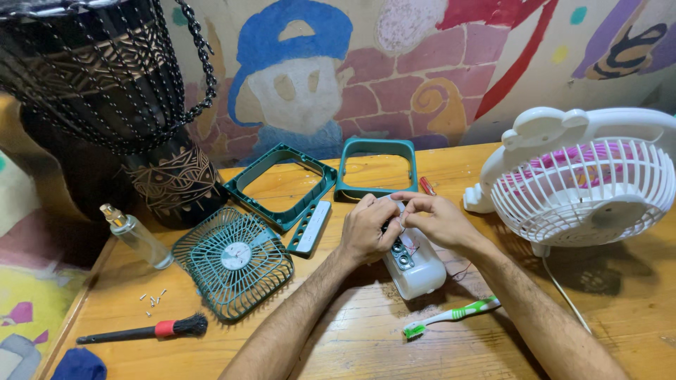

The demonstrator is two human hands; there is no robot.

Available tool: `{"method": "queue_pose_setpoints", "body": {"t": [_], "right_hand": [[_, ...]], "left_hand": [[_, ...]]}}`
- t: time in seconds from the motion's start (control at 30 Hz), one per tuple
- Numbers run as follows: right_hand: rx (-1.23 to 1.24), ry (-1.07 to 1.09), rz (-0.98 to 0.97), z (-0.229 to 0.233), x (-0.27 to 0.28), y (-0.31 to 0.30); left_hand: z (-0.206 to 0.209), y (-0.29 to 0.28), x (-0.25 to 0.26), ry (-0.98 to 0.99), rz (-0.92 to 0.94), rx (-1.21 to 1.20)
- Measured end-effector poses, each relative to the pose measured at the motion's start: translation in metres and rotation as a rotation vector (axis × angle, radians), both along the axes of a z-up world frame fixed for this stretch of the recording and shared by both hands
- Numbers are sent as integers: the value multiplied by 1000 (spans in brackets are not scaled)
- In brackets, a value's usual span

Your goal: The person assembles a small white electronic device by hand, inserting screws and tightening them with a red screwdriver. They handle the device casing, screws, and a screwdriver while working at a wooden table.

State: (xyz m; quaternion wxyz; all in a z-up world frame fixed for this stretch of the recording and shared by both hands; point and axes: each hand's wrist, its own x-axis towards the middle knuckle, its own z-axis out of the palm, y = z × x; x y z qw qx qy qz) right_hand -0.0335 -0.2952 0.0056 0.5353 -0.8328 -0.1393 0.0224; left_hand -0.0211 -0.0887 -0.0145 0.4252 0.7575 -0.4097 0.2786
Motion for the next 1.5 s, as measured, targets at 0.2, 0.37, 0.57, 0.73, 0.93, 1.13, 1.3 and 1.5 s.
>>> {"method": "queue_pose_setpoints", "body": {"t": [0.2,0.37,0.57,0.73,0.93,1.13,1.3,1.5], "right_hand": [[-40,-50,24,1,2,-2],[-229,-116,-26,3,-4,2],[-44,-64,86,-1,-5,-6],[-49,-65,148,3,-9,-7],[-117,-212,109,-4,-13,2],[9,-48,18,-14,-20,-4],[339,-68,12,-34,-16,-4],[230,-95,-50,-8,-20,-4]], "left_hand": [[0,-3,-2,-12,2,-1],[1,-6,-5,38,19,-16],[3,1,0,84,-46,17],[2,-1,-1,107,-53,11],[-2,-5,-2,90,-51,-43],[-10,-7,2,101,-46,-71],[-7,-2,0,116,-76,-70],[-3,-2,-5,134,-75,-79]]}}
